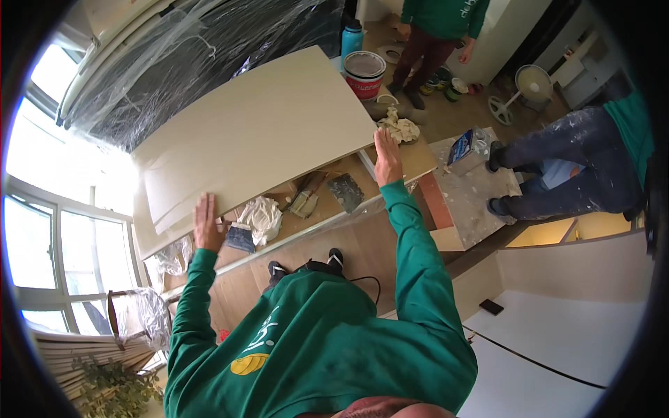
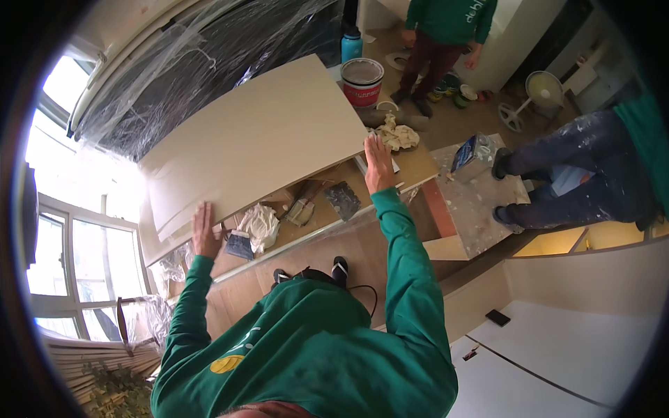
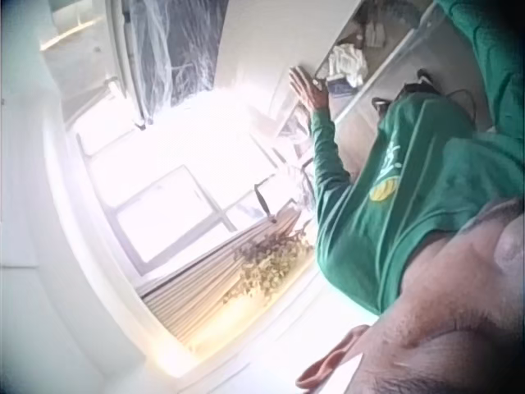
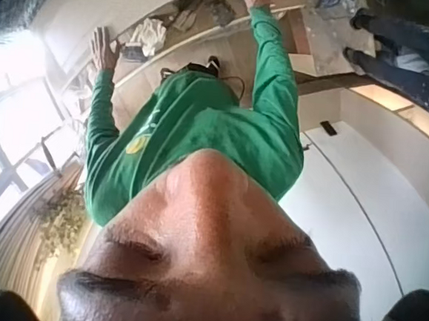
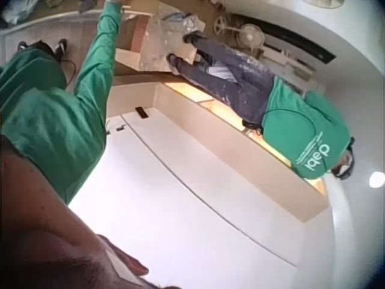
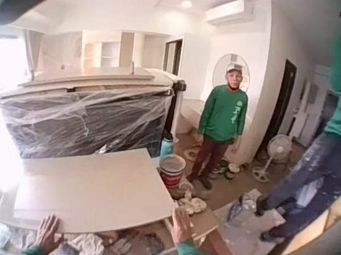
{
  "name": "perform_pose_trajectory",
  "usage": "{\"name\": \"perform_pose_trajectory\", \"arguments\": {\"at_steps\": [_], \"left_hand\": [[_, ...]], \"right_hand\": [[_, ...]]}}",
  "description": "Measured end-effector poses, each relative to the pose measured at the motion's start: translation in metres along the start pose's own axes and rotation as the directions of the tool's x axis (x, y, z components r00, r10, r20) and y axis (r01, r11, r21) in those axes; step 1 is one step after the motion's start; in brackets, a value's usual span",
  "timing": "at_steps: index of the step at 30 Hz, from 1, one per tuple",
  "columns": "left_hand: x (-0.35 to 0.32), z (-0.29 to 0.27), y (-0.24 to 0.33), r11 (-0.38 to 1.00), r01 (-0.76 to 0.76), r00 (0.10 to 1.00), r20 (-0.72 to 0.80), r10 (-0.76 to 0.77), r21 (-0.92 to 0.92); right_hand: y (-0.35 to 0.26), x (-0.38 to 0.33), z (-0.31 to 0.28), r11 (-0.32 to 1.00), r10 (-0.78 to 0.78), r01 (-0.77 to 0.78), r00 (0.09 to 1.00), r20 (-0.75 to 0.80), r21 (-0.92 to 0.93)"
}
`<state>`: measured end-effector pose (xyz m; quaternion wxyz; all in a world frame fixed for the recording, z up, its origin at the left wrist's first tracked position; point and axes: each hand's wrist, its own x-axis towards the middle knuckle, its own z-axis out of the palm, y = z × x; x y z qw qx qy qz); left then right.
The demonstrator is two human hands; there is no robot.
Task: The person sands the edges and surface of a light-colored board using a sanding block. They سپس wipe the surface with a cloth to remove dust.
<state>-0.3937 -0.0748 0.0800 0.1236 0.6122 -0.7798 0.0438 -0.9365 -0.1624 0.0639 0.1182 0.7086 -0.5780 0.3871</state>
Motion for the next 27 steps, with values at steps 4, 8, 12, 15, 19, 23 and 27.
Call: {"name": "perform_pose_trajectory", "arguments": {"at_steps": [4, 8, 12, 15, 19, 23, 27], "left_hand": [[-0.028, -0.015, -0.078, 0.961, 0.232, 0.972, 0.002, -0.235, 0.153], [-0.030, -0.001, -0.094, 0.958, 0.250, 0.968, -0.030, -0.248, 0.139], [-0.033, -0.008, -0.087, 0.956, 0.270, 0.963, -0.046, -0.267, 0.117], [-0.031, -0.008, -0.089, 0.960, 0.262, 0.965, -0.053, -0.258, 0.099], [-0.032, -0.008, -0.082, 0.961, 0.266, 0.964, -0.046, -0.264, 0.069], [-0.028, -0.005, -0.088, 0.959, 0.276, 0.960, -0.065, -0.271, 0.070], [-0.033, -0.008, -0.089, 0.963, 0.256, 0.966, -0.061, -0.252, 0.087]], "right_hand": [[-0.007, -0.002, 0.027, 0.996, 0.033, -0.030, 0.999, 0.038, -0.080], [-0.056, -0.020, 0.047, 0.996, 0.084, -0.083, 0.996, -0.021, 0.036], [-0.188, -0.054, 0.070, 0.968, -0.133, 0.105, 0.984, 0.114, 0.227], [-0.146, -0.047, 0.075, 0.965, -0.163, 0.148, 0.985, 0.054, 0.215], [-0.076, -0.020, 0.042, 0.993, 0.102, -0.097, 0.993, 0.062, -0.074], [-0.177, -0.047, 0.078, 0.979, -0.064, 0.047, 0.994, 0.084, 0.198], [-0.133, -0.039, 0.070, 0.987, -0.128, 0.120, 0.988, 0.082, 0.104]]}}
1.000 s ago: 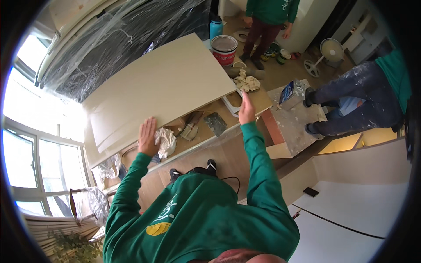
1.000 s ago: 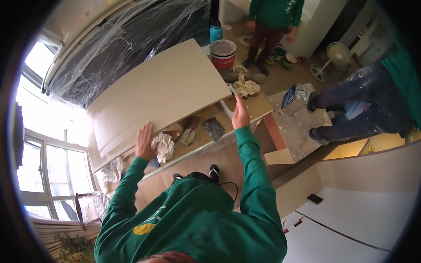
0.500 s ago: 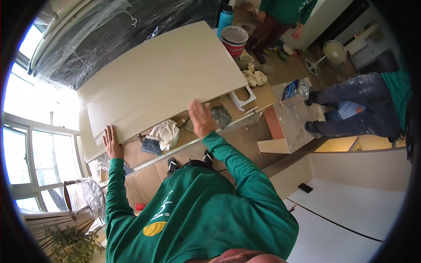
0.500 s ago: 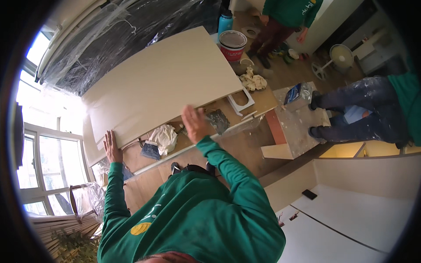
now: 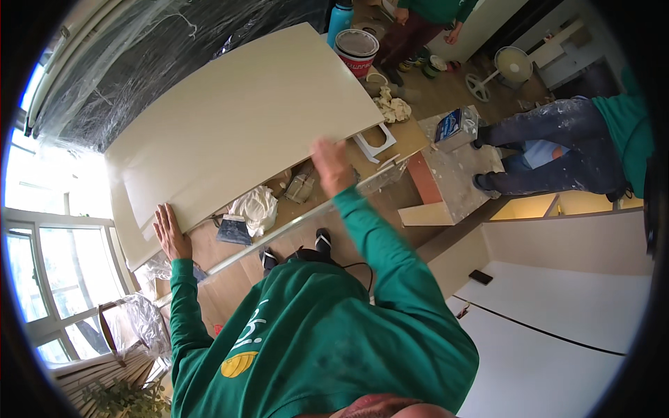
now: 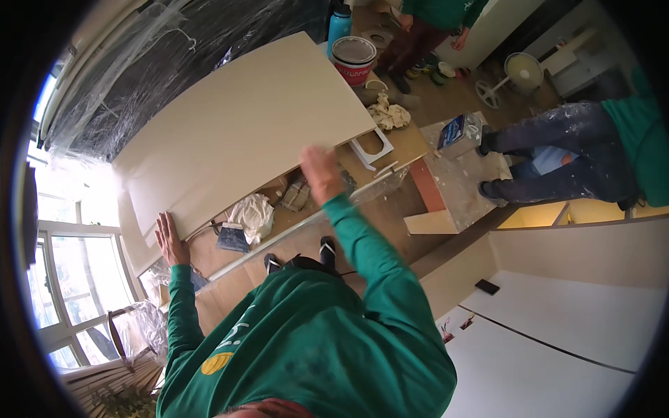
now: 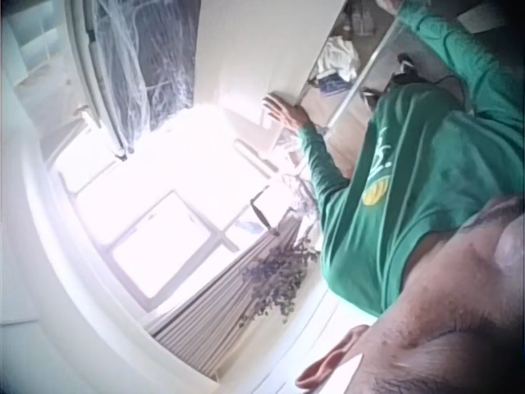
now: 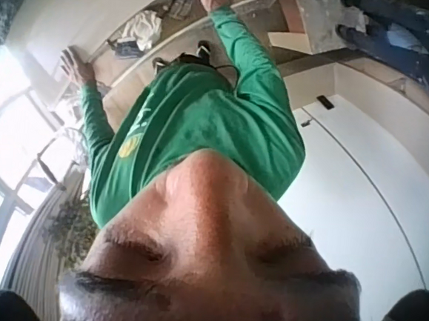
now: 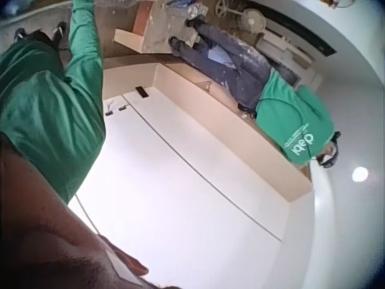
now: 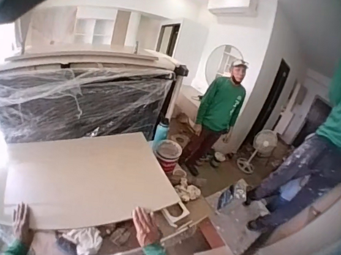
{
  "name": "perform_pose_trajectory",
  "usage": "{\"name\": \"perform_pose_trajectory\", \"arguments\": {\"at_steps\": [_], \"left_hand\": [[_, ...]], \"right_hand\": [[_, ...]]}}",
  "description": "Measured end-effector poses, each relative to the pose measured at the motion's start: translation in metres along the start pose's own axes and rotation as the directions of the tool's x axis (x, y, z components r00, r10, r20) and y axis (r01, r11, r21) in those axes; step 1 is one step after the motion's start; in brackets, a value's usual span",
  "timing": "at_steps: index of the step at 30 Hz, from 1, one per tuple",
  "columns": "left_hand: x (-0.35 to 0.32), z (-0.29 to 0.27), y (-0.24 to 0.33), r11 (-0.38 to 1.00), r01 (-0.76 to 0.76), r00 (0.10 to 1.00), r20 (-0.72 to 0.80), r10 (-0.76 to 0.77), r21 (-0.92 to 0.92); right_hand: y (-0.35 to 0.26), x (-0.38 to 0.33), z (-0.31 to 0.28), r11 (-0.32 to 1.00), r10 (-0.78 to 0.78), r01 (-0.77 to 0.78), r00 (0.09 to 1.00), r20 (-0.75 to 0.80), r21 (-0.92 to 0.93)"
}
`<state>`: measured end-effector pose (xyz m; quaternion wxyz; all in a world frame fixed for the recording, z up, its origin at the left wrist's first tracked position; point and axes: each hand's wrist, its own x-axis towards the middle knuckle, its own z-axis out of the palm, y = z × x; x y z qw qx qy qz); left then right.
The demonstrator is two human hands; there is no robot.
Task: The person sands the edges and surface of a light-colored board using a sanding block. They سپس wipe the surface with a cloth to remove dust.
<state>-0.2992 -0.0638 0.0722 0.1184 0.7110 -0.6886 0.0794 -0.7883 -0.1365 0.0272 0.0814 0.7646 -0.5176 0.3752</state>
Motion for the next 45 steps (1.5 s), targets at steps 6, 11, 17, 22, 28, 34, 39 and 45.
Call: {"name": "perform_pose_trajectory", "arguments": {"at_steps": [6, 11, 17, 22, 28, 34, 39, 45], "left_hand": [[0.004, 0.004, 0.000, 1.000, 0.010, 0.999, -0.030, -0.010, -0.010], [0.002, -0.001, 0.004, 1.000, 0.013, 1.000, -0.018, -0.014, -0.016], [0.004, 0.004, 0.005, 1.000, 0.012, 0.999, -0.034, -0.013, -0.011], [0.001, -0.004, 0.008, 1.000, 0.029, 1.000, 0.003, -0.029, 0.001], [-0.003, -0.005, -0.009, 1.000, -0.014, 0.998, 0.057, 0.016, -0.028], [-0.016, -0.052, -0.105, 0.965, -0.029, 0.993, -0.119, -0.002, -0.259], [-0.073, -0.007, -0.345, 0.527, 0.728, 0.626, 0.112, -0.772, -0.438], [-0.027, 0.008, -0.271, 0.003, 0.757, 0.597, 0.690, -0.410, -0.653]], "right_hand": [[0.011, 0.007, -0.005, 0.969, 0.240, -0.235, 0.968, -0.068, 0.078], [0.009, -0.006, -0.009, 1.000, 0.015, -0.016, 0.999, 0.052, 0.010], [0.063, 0.010, -0.029, 0.974, 0.187, -0.193, 0.981, -0.057, -0.121], [0.078, 0.003, -0.024, 0.990, 0.039, -0.041, 0.999, -0.016, -0.134], [0.140, 0.023, -0.060, 0.963, 0.196, -0.176, 0.977, 0.081, -0.206], [0.115, 0.008, -0.058, 0.923, 0.256, -0.252, 0.966, -0.023, -0.291], [-0.022, 0.021, 0.001, 0.963, 0.202, -0.193, 0.979, 0.032, -0.189], [-0.190, -0.002, 0.061, 0.983, 0.064, -0.044, 0.993, 0.104, -0.180]]}}
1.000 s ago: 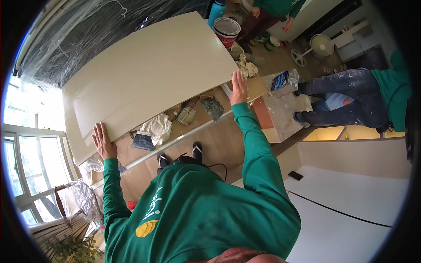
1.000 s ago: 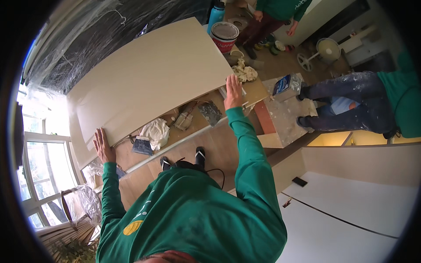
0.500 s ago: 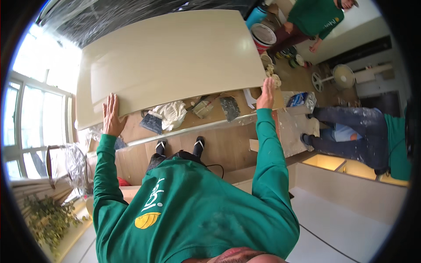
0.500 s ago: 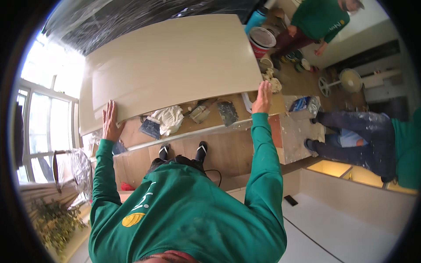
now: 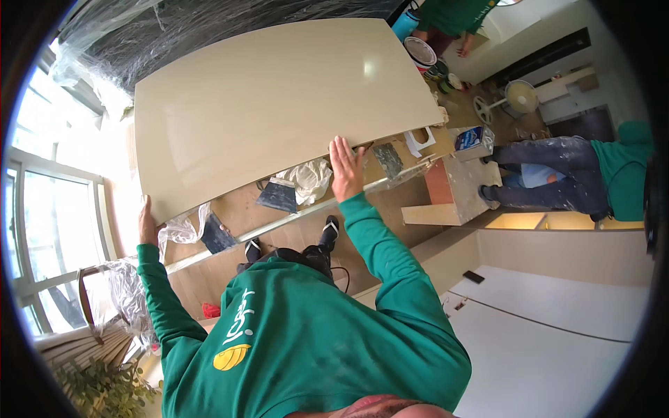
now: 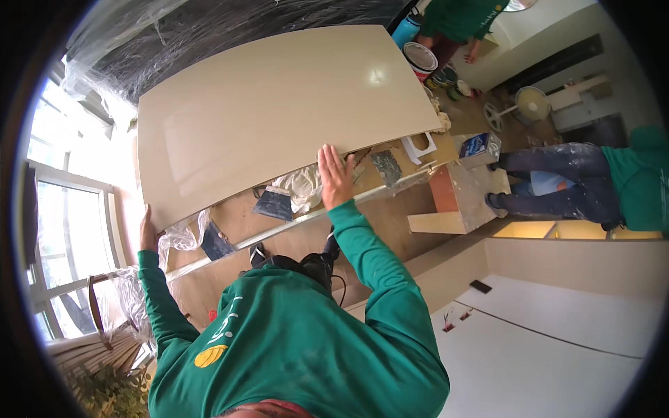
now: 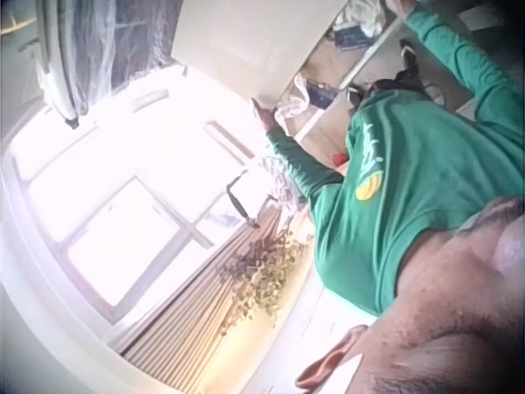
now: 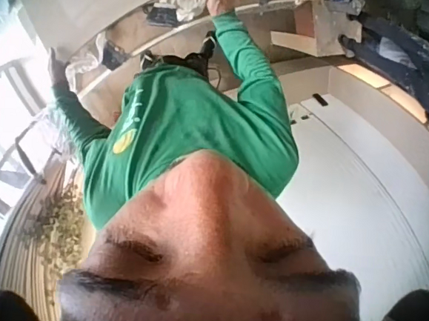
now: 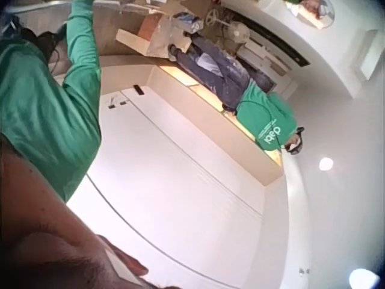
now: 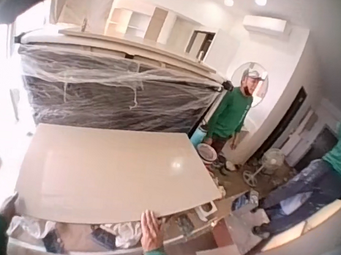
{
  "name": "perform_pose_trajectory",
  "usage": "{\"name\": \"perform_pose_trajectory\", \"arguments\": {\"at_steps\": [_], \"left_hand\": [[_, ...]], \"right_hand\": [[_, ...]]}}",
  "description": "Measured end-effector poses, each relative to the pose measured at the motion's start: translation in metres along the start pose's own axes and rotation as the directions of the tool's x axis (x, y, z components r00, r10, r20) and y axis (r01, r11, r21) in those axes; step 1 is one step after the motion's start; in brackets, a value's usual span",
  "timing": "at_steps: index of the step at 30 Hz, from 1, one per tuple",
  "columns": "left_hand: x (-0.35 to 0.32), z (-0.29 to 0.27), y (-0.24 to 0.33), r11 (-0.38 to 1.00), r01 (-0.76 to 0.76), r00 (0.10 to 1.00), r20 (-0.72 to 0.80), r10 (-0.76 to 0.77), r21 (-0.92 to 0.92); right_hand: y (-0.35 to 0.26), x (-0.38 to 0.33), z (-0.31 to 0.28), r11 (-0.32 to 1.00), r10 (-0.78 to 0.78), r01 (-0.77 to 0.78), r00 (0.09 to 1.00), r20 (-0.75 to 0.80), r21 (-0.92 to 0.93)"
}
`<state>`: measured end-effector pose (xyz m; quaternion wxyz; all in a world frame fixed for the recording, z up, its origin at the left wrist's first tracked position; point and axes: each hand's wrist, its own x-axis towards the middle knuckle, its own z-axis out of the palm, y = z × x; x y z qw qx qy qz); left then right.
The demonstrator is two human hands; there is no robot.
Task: The person sands the edges and surface of a light-colored board using a sanding block. They سپس wipe the surface with a cloth to remove dust.
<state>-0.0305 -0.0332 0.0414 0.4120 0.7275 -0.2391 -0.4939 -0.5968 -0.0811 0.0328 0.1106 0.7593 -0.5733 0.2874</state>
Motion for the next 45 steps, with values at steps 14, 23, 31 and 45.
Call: {"name": "perform_pose_trajectory", "arguments": {"at_steps": [14, 23, 31, 45], "left_hand": [[0.012, -0.015, -0.032, 0.983, -0.182, 0.982, -0.040, 0.183, 0.038], [-0.015, 0.009, -0.006, 0.973, -0.228, 0.968, -0.114, 0.222, -0.037], [-0.013, 0.006, -0.007, 0.978, -0.206, 0.963, -0.180, 0.201, -0.011], [-0.009, 0.003, -0.012, 0.963, -0.267, 0.944, -0.192, 0.269, 0.035]], "right_hand": [[0.089, 0.017, -0.043, 0.918, 0.307, -0.288, 0.951, 0.031, -0.271], [0.083, 0.018, -0.062, 0.951, 0.193, -0.186, 0.981, 0.003, -0.245], [0.088, 0.018, -0.061, 0.965, 0.152, -0.169, 0.983, -0.100, -0.200], [0.079, 0.006, -0.041, 0.962, 0.141, -0.155, 0.987, -0.074, -0.226]]}}
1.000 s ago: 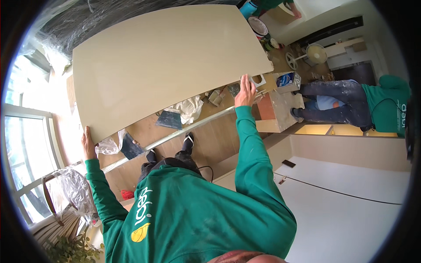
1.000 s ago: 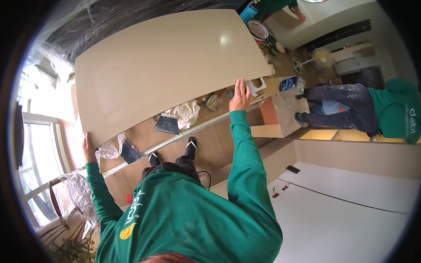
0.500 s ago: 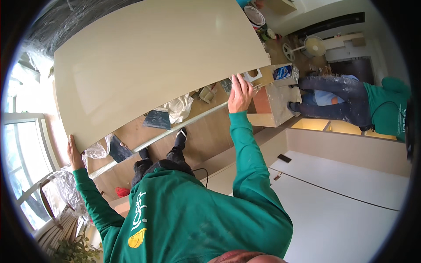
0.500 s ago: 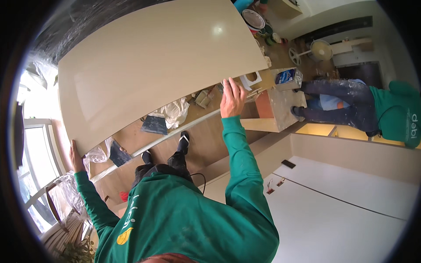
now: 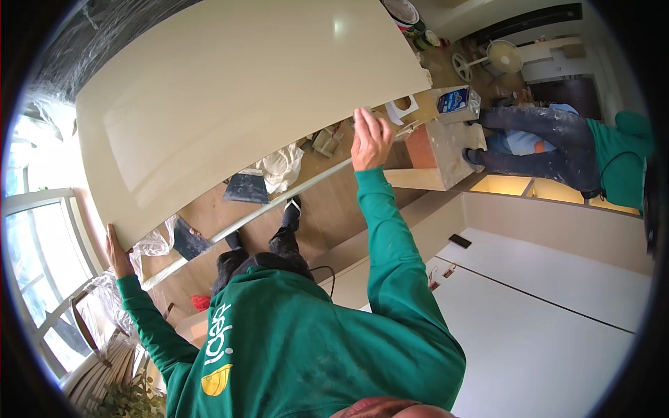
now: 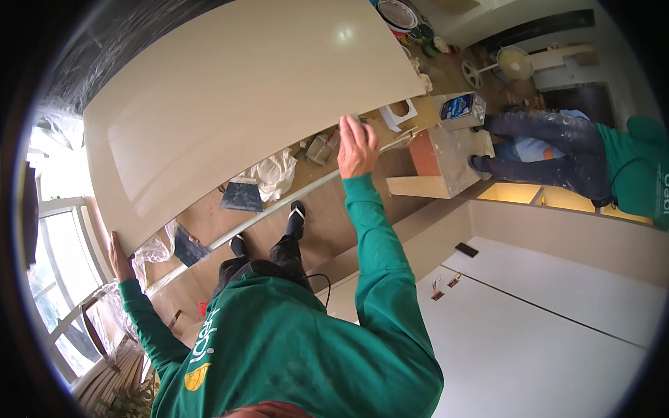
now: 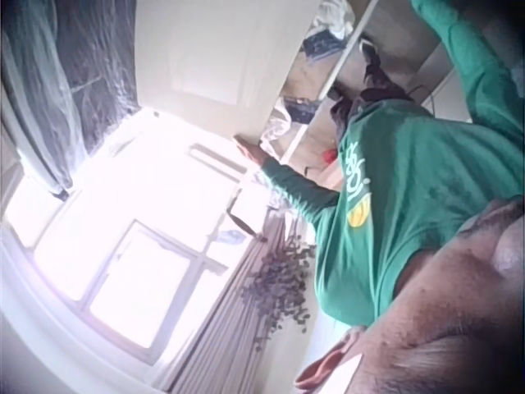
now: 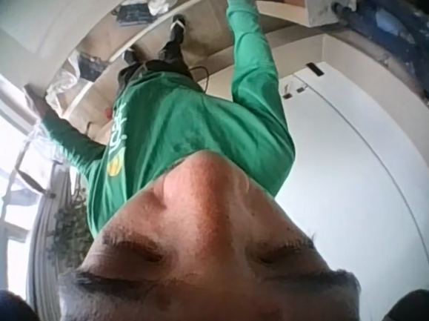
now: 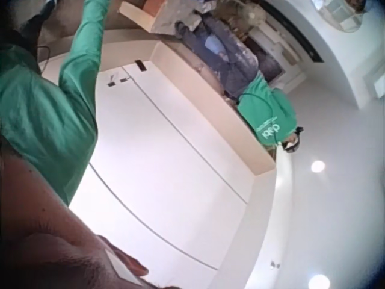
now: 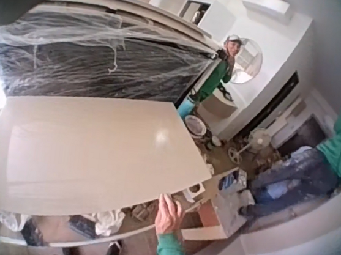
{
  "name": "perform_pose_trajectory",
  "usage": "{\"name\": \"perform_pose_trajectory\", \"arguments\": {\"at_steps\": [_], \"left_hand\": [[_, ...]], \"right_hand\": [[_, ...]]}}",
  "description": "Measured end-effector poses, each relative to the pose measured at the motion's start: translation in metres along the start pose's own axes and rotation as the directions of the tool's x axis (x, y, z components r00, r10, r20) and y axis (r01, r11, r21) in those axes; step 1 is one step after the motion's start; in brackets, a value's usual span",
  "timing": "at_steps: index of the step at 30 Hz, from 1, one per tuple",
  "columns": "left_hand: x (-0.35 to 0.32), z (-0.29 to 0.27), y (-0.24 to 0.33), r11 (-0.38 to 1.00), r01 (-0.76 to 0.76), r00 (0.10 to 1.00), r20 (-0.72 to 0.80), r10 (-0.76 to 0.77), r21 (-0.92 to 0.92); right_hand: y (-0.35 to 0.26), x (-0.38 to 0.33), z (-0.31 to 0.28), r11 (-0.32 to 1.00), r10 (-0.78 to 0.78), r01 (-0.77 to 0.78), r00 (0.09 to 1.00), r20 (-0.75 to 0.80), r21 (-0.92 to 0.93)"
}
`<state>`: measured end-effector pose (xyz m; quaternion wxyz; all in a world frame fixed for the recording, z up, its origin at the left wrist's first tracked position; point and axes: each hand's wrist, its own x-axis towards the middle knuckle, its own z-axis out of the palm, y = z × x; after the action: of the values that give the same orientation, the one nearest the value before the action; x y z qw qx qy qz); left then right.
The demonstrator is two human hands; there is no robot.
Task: The person sands the edges and surface of a light-colored board using a sanding block. They سپس wipe the surface with a cloth to remove dust.
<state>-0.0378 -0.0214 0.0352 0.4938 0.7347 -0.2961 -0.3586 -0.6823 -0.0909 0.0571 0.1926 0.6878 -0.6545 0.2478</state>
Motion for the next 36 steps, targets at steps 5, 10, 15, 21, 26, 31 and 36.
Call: {"name": "perform_pose_trajectory", "arguments": {"at_steps": [5, 10, 15, 21, 26, 31, 36], "left_hand": [[-0.004, 0.005, 0.012, 0.996, 0.080, 0.997, -0.012, -0.080, -0.036], [0.001, 0.000, 0.011, 0.991, 0.124, 0.991, 0.056, -0.122, -0.047], [0.000, -0.002, 0.007, 0.997, 0.070, 0.997, 0.023, -0.069, -0.042], [0.002, -0.002, 0.002, 0.994, 0.099, 0.995, 0.013, -0.099, -0.033], [-0.006, 0.007, 0.014, 0.997, 0.073, 0.997, 0.004, -0.073, -0.004], [0.001, 0.003, 0.010, 0.995, 0.103, 0.993, 0.052, -0.103, -0.004], [0.002, -0.002, 0.002, 0.995, 0.093, 0.993, 0.072, -0.091, -0.021]], "right_hand": [[0.000, -0.004, 0.007, 1.000, 0.009, -0.009, 0.999, -0.036, -0.004], [-0.004, -0.006, 0.006, 1.000, -0.014, 0.014, 0.999, -0.039, -0.009], [0.008, 0.004, 0.002, 0.996, 0.078, -0.079, 0.997, -0.024, -0.040], [0.023, 0.010, 0.002, 0.996, 0.071, -0.073, 0.997, -0.044, -0.046], [0.041, 0.015, -0.003, 0.994, 0.103, -0.105, 0.985, -0.142, -0.012], [0.009, -0.001, 0.013, 0.990, 0.135, -0.136, 0.991, -0.023, -0.042], [-0.061, -0.038, 0.008, 0.994, 0.067, -0.073, 0.996, 0.063, 0.085]]}}
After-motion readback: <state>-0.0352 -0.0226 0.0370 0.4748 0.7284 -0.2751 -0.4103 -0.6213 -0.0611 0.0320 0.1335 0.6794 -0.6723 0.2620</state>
